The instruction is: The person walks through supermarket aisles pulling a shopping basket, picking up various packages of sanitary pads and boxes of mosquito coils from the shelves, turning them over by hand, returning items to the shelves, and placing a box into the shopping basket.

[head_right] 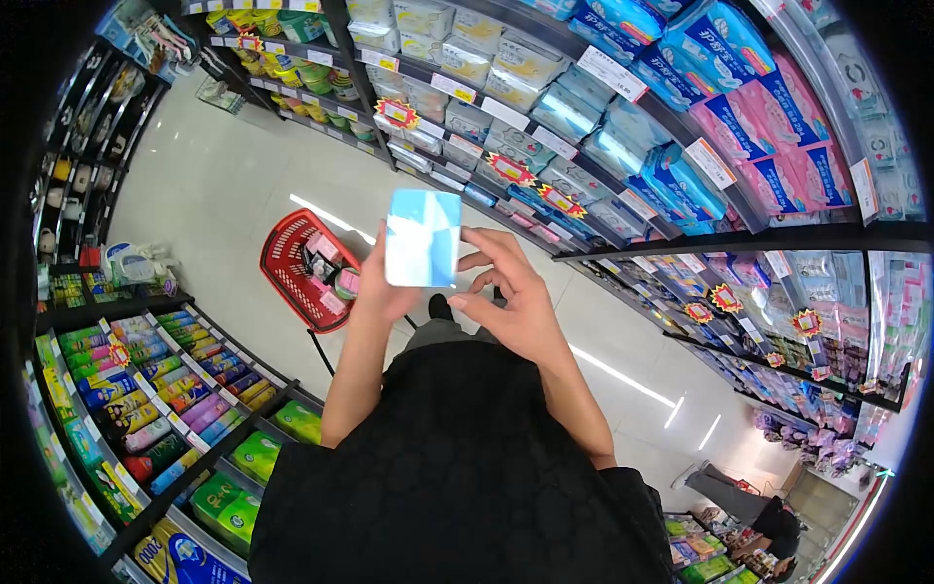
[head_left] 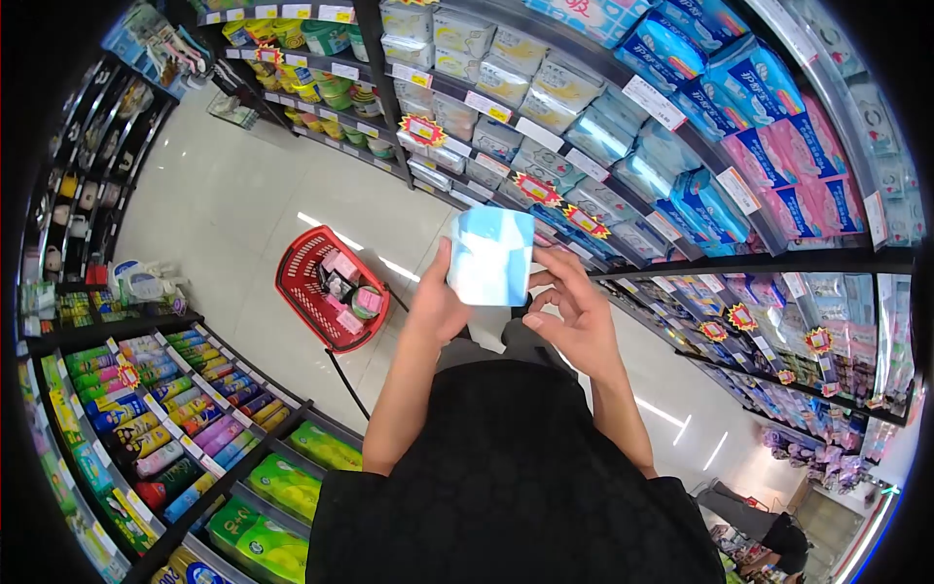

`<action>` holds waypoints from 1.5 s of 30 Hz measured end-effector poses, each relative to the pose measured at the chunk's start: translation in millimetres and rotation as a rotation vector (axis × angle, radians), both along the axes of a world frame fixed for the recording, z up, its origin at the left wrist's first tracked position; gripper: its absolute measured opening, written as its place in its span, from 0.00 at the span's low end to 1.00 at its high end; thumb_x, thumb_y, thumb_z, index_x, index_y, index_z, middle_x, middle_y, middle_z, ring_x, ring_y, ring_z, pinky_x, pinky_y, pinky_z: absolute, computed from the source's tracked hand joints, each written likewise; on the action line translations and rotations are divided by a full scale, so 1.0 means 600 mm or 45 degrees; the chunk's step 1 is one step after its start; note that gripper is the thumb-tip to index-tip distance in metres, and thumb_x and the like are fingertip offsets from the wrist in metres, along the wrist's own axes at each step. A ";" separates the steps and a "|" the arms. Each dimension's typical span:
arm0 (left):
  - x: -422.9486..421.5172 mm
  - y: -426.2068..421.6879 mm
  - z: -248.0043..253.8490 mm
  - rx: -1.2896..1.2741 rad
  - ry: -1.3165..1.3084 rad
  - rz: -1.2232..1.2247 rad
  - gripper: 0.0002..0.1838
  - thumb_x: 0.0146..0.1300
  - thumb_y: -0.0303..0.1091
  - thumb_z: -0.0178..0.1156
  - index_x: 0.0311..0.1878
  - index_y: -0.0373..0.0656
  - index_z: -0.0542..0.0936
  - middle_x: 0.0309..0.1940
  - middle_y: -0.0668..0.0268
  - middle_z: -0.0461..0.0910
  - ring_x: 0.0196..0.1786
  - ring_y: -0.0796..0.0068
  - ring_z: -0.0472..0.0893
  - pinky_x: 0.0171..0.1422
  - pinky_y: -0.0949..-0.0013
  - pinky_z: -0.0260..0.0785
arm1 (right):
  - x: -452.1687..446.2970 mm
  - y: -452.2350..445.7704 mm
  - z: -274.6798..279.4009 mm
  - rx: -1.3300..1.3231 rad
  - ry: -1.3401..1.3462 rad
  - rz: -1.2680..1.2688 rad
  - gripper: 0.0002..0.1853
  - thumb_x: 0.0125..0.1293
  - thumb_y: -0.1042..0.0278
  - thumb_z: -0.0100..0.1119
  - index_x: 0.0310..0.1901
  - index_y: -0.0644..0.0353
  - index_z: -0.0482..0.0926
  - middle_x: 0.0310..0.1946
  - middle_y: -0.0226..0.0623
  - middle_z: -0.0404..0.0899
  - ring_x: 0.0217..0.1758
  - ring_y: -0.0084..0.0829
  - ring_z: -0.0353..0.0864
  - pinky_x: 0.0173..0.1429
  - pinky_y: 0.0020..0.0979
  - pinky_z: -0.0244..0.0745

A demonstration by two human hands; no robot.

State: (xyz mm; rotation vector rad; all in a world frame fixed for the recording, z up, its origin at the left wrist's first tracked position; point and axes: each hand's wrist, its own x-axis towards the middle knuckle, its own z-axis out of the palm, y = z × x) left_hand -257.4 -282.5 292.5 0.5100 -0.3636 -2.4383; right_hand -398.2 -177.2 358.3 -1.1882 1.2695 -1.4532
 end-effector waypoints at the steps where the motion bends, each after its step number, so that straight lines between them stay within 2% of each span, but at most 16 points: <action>1: 0.003 -0.012 -0.016 -0.093 0.067 -0.015 0.31 0.66 0.48 0.51 0.65 0.39 0.59 0.58 0.61 0.69 0.62 0.64 0.68 0.65 0.59 0.60 | -0.008 0.000 -0.002 0.000 -0.005 -0.012 0.36 0.51 0.84 0.63 0.64 0.62 0.63 0.57 0.39 0.64 0.50 0.28 0.73 0.43 0.25 0.71; 2: 0.002 -0.020 -0.011 -0.091 0.061 -0.029 0.31 0.66 0.48 0.51 0.65 0.39 0.59 0.58 0.61 0.69 0.62 0.64 0.68 0.65 0.59 0.60 | -0.017 0.000 -0.005 0.085 -0.054 -0.036 0.38 0.50 0.83 0.64 0.65 0.63 0.62 0.58 0.40 0.63 0.50 0.28 0.72 0.43 0.26 0.72; 4: -0.006 -0.034 0.013 -0.511 -0.118 0.119 0.35 0.60 0.41 0.61 0.66 0.38 0.58 0.58 0.61 0.68 0.63 0.66 0.67 0.66 0.61 0.58 | -0.035 0.001 -0.015 0.169 -0.109 -0.071 0.39 0.50 0.82 0.66 0.66 0.63 0.61 0.58 0.40 0.63 0.49 0.28 0.72 0.43 0.26 0.72; 5: -0.012 -0.043 0.017 -0.468 -0.086 0.103 0.39 0.54 0.33 0.67 0.66 0.36 0.57 0.58 0.60 0.68 0.62 0.67 0.67 0.66 0.63 0.57 | -0.043 0.000 -0.026 0.165 -0.132 -0.083 0.41 0.49 0.81 0.67 0.66 0.64 0.59 0.59 0.41 0.62 0.49 0.27 0.71 0.44 0.26 0.72; 9: -0.050 -0.058 0.048 -0.766 -0.339 0.105 0.43 0.49 0.28 0.69 0.67 0.35 0.56 0.59 0.60 0.67 0.62 0.68 0.66 0.68 0.65 0.55 | -0.081 -0.017 -0.043 0.149 -0.149 -0.153 0.43 0.50 0.78 0.68 0.67 0.67 0.56 0.59 0.42 0.63 0.49 0.27 0.71 0.44 0.26 0.72; 13: -0.110 -0.065 0.062 -0.889 -0.404 0.036 0.41 0.52 0.26 0.66 0.67 0.35 0.57 0.58 0.60 0.67 0.63 0.68 0.65 0.68 0.65 0.54 | -0.143 -0.037 -0.048 0.173 -0.064 -0.190 0.42 0.51 0.74 0.69 0.66 0.67 0.56 0.58 0.42 0.66 0.49 0.26 0.71 0.43 0.26 0.72; 16: -0.177 -0.071 0.064 -1.026 -0.508 0.012 0.39 0.54 0.26 0.64 0.68 0.35 0.57 0.59 0.60 0.67 0.63 0.69 0.65 0.67 0.65 0.56 | -0.202 -0.042 -0.055 0.151 0.098 -0.305 0.41 0.51 0.72 0.69 0.66 0.66 0.58 0.57 0.42 0.67 0.49 0.27 0.71 0.44 0.26 0.72; 19: -0.237 -0.085 0.063 -1.220 -0.714 -0.107 0.36 0.58 0.26 0.61 0.69 0.37 0.56 0.61 0.60 0.66 0.61 0.71 0.67 0.60 0.68 0.65 | -0.261 -0.045 -0.081 0.137 0.155 -0.415 0.40 0.52 0.71 0.69 0.66 0.64 0.59 0.59 0.42 0.66 0.52 0.28 0.70 0.46 0.26 0.72; 30: -0.346 -0.114 0.035 -1.215 -0.708 -0.167 0.35 0.59 0.22 0.58 0.69 0.38 0.58 0.58 0.63 0.69 0.59 0.74 0.69 0.59 0.70 0.64 | -0.355 -0.077 -0.096 0.193 0.274 -0.555 0.38 0.54 0.72 0.65 0.66 0.64 0.58 0.59 0.43 0.66 0.54 0.30 0.71 0.50 0.29 0.73; 33: -0.329 -0.127 0.035 -1.105 -0.681 -0.190 0.34 0.58 0.22 0.59 0.68 0.37 0.59 0.59 0.63 0.68 0.60 0.71 0.68 0.62 0.68 0.62 | -0.352 -0.085 -0.095 0.194 -0.031 -0.471 0.40 0.53 0.77 0.65 0.66 0.65 0.56 0.58 0.43 0.67 0.54 0.29 0.71 0.53 0.29 0.72; 36: -0.303 -0.150 0.029 -1.062 -0.530 -0.197 0.32 0.58 0.28 0.62 0.64 0.37 0.62 0.58 0.64 0.68 0.62 0.69 0.66 0.65 0.66 0.59 | -0.327 -0.098 -0.101 0.120 0.008 -0.592 0.40 0.53 0.77 0.66 0.66 0.65 0.55 0.59 0.42 0.66 0.57 0.29 0.70 0.55 0.29 0.71; 38: -0.286 -0.164 0.011 -0.652 -0.177 -0.157 0.29 0.54 0.36 0.68 0.55 0.37 0.66 0.54 0.66 0.69 0.57 0.74 0.67 0.61 0.69 0.61 | -0.299 -0.108 -0.073 0.053 0.138 -0.651 0.36 0.51 0.79 0.65 0.63 0.63 0.61 0.61 0.43 0.64 0.60 0.35 0.69 0.60 0.33 0.68; 39: -0.280 -0.166 0.033 -0.557 -0.270 -0.190 0.31 0.48 0.41 0.72 0.50 0.41 0.66 0.48 0.68 0.70 0.53 0.77 0.69 0.61 0.70 0.59 | -0.286 -0.114 -0.065 -0.092 0.486 -0.688 0.34 0.48 0.82 0.64 0.60 0.62 0.64 0.62 0.44 0.64 0.61 0.39 0.68 0.61 0.35 0.66; 40: -0.267 -0.174 0.030 -0.557 -0.269 -0.197 0.31 0.48 0.41 0.72 0.50 0.41 0.66 0.48 0.68 0.70 0.53 0.77 0.69 0.61 0.70 0.59 | -0.270 -0.120 -0.060 -0.236 0.831 -0.714 0.32 0.45 0.84 0.63 0.56 0.61 0.68 0.63 0.45 0.63 0.62 0.43 0.67 0.63 0.36 0.65; 41: -0.254 -0.185 0.023 -0.535 -0.168 -0.233 0.31 0.47 0.39 0.73 0.49 0.41 0.66 0.47 0.68 0.71 0.52 0.78 0.69 0.59 0.71 0.60 | -0.254 -0.124 -0.057 -0.295 0.888 -0.713 0.30 0.38 0.88 0.59 0.49 0.58 0.72 0.63 0.50 0.61 0.65 0.51 0.63 0.65 0.40 0.62; 45: -0.211 -0.230 0.015 -0.520 0.107 -0.361 0.29 0.42 0.32 0.74 0.45 0.44 0.67 0.45 0.70 0.72 0.49 0.79 0.71 0.56 0.74 0.61 | -0.202 -0.136 -0.058 -0.467 1.101 -0.698 0.29 0.36 0.90 0.56 0.44 0.53 0.75 0.63 0.57 0.58 0.66 0.57 0.60 0.65 0.46 0.62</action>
